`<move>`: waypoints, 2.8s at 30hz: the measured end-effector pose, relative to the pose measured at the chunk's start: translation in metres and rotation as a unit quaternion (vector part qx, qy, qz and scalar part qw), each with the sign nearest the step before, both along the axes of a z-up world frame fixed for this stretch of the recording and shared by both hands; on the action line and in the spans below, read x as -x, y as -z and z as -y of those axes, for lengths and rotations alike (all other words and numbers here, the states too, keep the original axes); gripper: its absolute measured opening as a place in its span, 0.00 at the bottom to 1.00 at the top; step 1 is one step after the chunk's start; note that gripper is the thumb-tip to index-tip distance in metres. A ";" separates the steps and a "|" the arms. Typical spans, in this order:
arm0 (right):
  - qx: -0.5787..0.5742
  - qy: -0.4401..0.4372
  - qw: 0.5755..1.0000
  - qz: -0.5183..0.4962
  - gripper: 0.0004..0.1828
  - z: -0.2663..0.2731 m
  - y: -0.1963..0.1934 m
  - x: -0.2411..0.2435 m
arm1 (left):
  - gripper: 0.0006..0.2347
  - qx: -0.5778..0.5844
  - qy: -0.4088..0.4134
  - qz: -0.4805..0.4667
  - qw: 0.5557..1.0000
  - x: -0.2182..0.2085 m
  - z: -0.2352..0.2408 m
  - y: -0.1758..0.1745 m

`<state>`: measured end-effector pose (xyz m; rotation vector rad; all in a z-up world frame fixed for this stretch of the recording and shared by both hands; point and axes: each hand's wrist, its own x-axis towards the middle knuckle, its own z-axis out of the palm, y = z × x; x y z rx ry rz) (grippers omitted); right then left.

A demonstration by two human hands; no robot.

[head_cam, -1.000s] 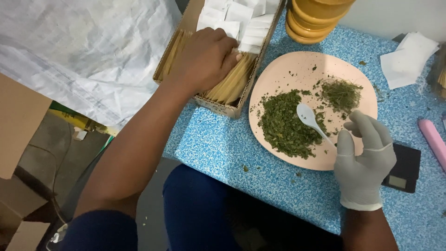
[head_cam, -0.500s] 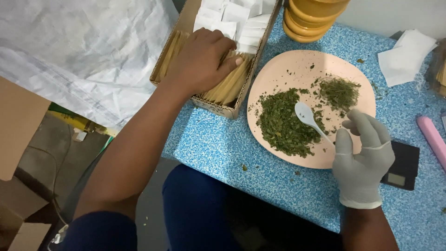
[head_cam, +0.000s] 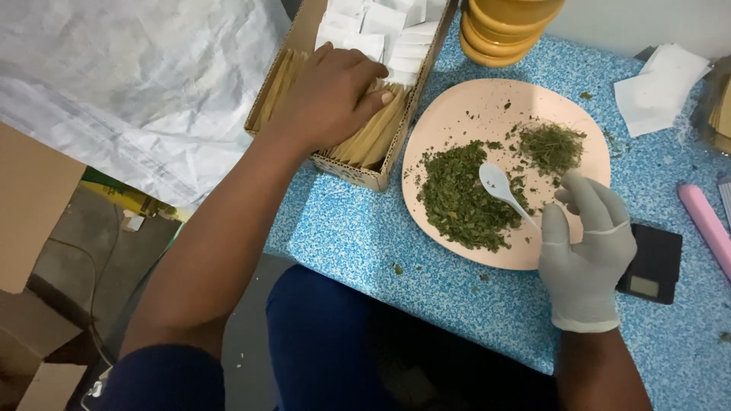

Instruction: Filling small bags with dried herbs using a spoon, weighing them on a digital scale, and sealing them with a handheld heat sealer.

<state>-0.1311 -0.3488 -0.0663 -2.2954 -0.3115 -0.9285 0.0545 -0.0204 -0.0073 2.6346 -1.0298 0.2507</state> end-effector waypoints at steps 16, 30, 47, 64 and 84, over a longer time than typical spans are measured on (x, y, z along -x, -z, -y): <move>-0.017 0.006 1.000 -0.010 0.18 0.001 -0.002 0.001 | 0.21 0.014 0.000 -0.012 1.000 0.002 0.007 -0.005; -0.002 0.031 0.999 -0.014 0.16 0.008 -0.001 -0.003 | 0.14 0.103 0.035 0.041 0.993 0.016 0.059 -0.017; 0.015 0.024 1.000 0.010 0.17 0.025 -0.002 -0.012 | 0.20 0.210 0.029 -0.026 0.977 0.094 0.162 0.040; -0.031 0.018 0.999 -0.004 0.14 0.024 -0.005 -0.011 | 0.18 0.227 0.003 -0.040 0.973 0.104 0.159 0.051; -0.037 0.021 0.999 -0.010 0.14 0.022 -0.006 -0.011 | 0.18 0.234 -0.016 -0.049 0.971 0.105 0.164 0.049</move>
